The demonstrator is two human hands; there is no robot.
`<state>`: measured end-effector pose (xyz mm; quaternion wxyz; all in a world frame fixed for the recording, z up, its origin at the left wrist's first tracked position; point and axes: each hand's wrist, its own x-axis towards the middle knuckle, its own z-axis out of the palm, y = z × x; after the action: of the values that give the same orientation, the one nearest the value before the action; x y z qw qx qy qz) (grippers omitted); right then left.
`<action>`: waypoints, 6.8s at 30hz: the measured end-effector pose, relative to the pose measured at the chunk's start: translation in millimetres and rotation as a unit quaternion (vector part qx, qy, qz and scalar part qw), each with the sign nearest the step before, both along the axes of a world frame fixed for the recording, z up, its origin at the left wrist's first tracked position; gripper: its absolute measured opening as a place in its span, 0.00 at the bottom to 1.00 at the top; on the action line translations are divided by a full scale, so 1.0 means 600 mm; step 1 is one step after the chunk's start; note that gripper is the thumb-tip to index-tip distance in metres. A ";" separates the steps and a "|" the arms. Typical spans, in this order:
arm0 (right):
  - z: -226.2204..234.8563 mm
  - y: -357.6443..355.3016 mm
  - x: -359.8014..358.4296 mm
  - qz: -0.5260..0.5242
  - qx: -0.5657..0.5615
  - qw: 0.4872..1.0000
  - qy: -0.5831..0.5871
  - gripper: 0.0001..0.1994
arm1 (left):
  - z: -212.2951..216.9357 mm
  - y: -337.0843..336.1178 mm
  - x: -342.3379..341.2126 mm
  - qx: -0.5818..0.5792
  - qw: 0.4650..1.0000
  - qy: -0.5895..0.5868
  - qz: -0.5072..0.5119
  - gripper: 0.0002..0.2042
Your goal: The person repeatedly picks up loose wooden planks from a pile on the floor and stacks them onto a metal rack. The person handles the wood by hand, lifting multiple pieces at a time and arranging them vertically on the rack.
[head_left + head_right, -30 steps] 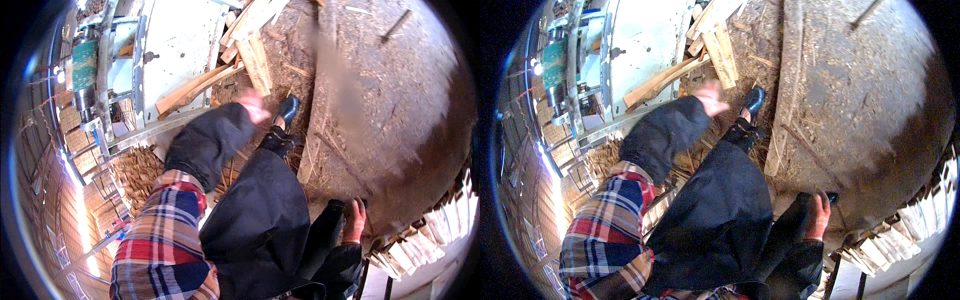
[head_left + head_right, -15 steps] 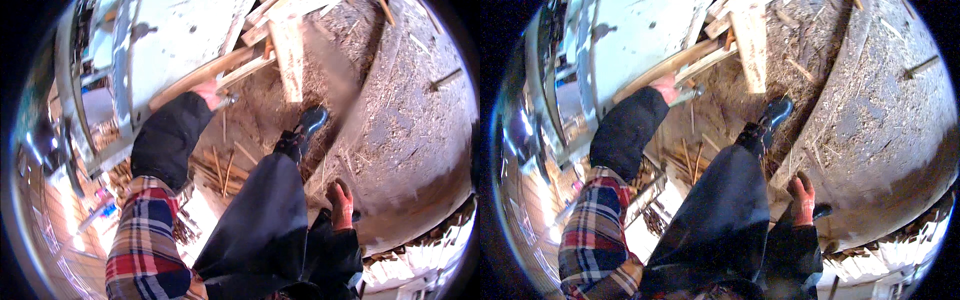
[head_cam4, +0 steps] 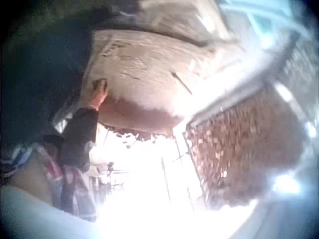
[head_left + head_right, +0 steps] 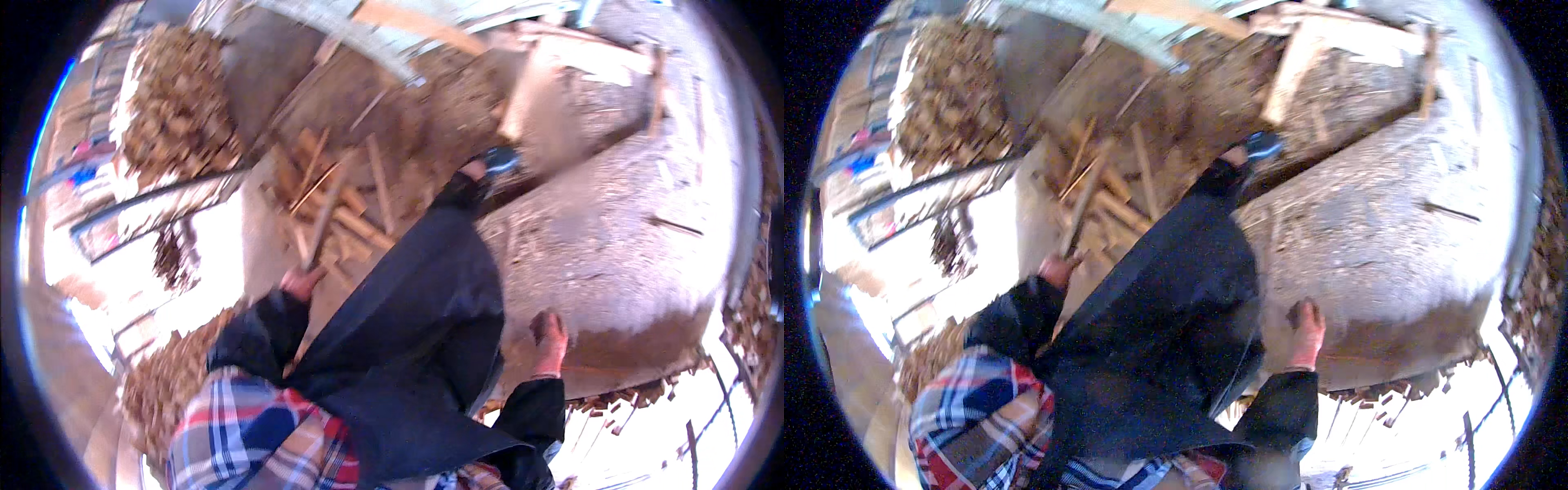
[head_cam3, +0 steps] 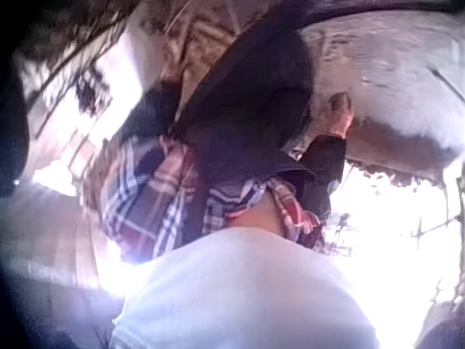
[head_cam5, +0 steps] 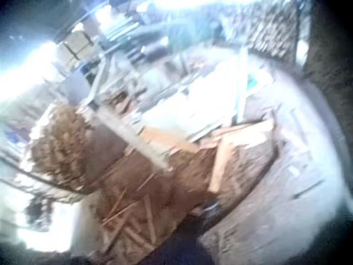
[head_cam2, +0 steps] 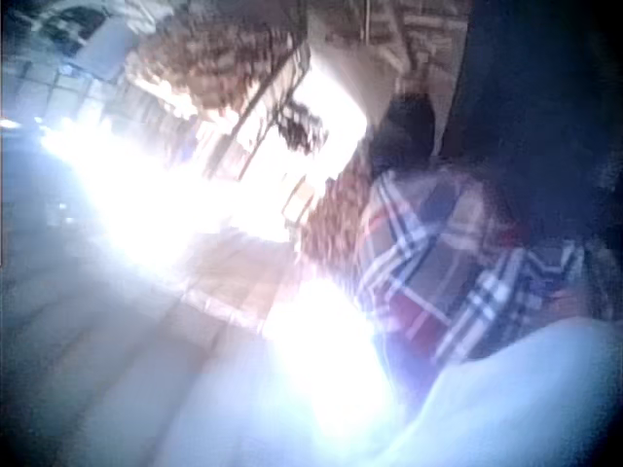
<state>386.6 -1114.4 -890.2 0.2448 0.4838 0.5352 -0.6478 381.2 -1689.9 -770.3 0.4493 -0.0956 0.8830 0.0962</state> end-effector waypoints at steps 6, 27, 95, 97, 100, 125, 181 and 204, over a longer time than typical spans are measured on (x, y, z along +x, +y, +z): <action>0.014 0.017 -0.021 -0.148 -0.003 0.989 -0.024 0.16 | -0.037 0.034 -0.098 -0.031 0.999 0.011 0.030 0.22; -0.301 -0.186 -0.366 -0.306 -0.109 0.940 -0.105 0.25 | -0.626 0.700 -1.295 -0.021 0.942 0.198 -0.270 0.69; -0.635 0.007 -0.877 -0.145 -0.092 0.961 0.216 0.27 | -0.804 0.586 -1.081 0.411 0.880 -0.119 0.207 0.33; -0.659 0.013 -0.865 -0.056 -0.050 0.978 0.195 0.23 | -0.816 0.591 -1.067 0.455 0.843 -0.167 0.233 0.35; -0.665 0.021 -0.854 -0.198 -0.219 0.940 0.171 0.22 | -0.815 0.599 -1.050 0.478 0.802 -0.210 0.291 0.30; 0.039 0.020 -0.198 -0.205 -0.307 0.927 -0.064 0.38 | -0.161 0.568 -0.346 0.217 0.686 -0.503 0.479 0.27; 0.144 -0.092 0.949 -0.845 0.178 0.384 0.325 0.43 | -0.025 1.096 0.780 0.378 0.568 -0.423 -0.596 0.57; -0.114 0.213 1.094 -0.722 0.032 0.672 -0.165 0.45 | -0.341 1.281 0.746 0.184 0.598 -0.262 -0.734 0.44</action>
<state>1043.2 -986.6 -958.5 -0.2304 0.8255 -0.0095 -0.5152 828.8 -921.0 -974.9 0.5888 0.6489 0.4627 -0.1348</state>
